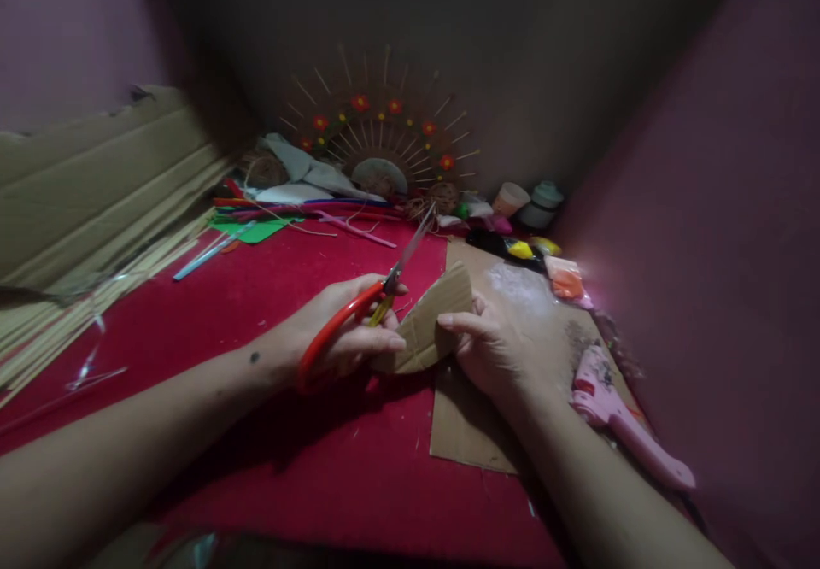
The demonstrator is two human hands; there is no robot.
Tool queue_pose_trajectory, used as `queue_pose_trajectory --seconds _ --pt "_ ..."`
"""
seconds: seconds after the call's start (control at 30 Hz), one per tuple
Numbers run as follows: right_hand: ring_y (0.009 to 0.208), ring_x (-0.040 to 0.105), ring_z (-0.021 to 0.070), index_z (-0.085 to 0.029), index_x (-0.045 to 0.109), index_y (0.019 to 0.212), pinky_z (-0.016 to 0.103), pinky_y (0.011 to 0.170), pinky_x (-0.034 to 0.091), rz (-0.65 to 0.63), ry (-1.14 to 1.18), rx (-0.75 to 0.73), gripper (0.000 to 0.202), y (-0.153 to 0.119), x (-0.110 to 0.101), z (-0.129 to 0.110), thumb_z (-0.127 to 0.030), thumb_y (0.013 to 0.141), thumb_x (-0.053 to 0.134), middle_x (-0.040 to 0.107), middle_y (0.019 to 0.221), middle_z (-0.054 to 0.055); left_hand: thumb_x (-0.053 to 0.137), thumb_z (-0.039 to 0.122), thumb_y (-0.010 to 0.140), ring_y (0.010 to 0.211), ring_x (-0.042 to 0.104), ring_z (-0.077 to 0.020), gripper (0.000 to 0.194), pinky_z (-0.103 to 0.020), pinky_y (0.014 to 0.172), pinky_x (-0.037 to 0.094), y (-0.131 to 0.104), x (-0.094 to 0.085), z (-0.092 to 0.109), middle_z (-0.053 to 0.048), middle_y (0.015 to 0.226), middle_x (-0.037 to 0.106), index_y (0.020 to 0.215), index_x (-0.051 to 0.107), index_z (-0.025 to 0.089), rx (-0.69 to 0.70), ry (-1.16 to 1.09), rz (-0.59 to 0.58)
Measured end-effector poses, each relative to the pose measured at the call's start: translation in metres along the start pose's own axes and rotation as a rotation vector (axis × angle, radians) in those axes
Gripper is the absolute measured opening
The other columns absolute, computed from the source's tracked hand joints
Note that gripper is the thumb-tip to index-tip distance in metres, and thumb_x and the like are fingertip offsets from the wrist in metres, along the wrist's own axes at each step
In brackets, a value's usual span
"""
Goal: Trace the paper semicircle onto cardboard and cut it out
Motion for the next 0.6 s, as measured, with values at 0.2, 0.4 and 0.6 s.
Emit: queue_pose_trajectory --seconds 0.2,0.4,0.6 --pt "0.071 0.063 0.0205 -0.027 0.068 0.094 0.037 0.076 0.051 0.063 -0.013 -0.029 0.039 -0.002 -0.003 -0.004 -0.023 0.058 0.081 0.070 0.075 -0.002 0.071 0.026 0.067 0.056 0.050 -0.0095 0.038 -0.022 0.050 0.040 0.001 0.002 0.007 0.008 0.067 0.053 0.099 0.052 0.020 0.039 0.164 0.048" --pt "0.067 0.060 0.0180 -0.023 0.070 0.079 0.035 0.074 0.050 0.070 -0.055 -0.045 0.022 -0.001 -0.003 -0.007 -0.031 0.063 0.082 0.068 0.071 -0.001 0.069 0.034 0.068 0.058 0.047 -0.0107 0.042 -0.024 0.053 0.039 -0.001 0.004 0.008 0.007 0.070 0.050 0.105 0.053 0.021 0.078 0.180 0.074" --pt "0.070 0.062 0.0212 -0.024 0.066 0.078 0.038 0.075 0.053 0.102 0.004 -0.086 0.020 0.001 -0.006 -0.006 -0.033 0.066 0.079 0.067 0.069 -0.001 0.069 0.036 0.072 0.065 0.055 -0.0138 0.043 -0.025 0.057 0.047 0.000 -0.007 0.006 0.004 0.076 0.055 0.109 0.055 0.021 0.132 0.268 0.118"
Point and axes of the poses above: each hand's wrist, its own y-axis towards the middle knuckle, its own x-axis out of the palm, z = x × y, the point moved 6 cm from there along y, towards the middle knuckle
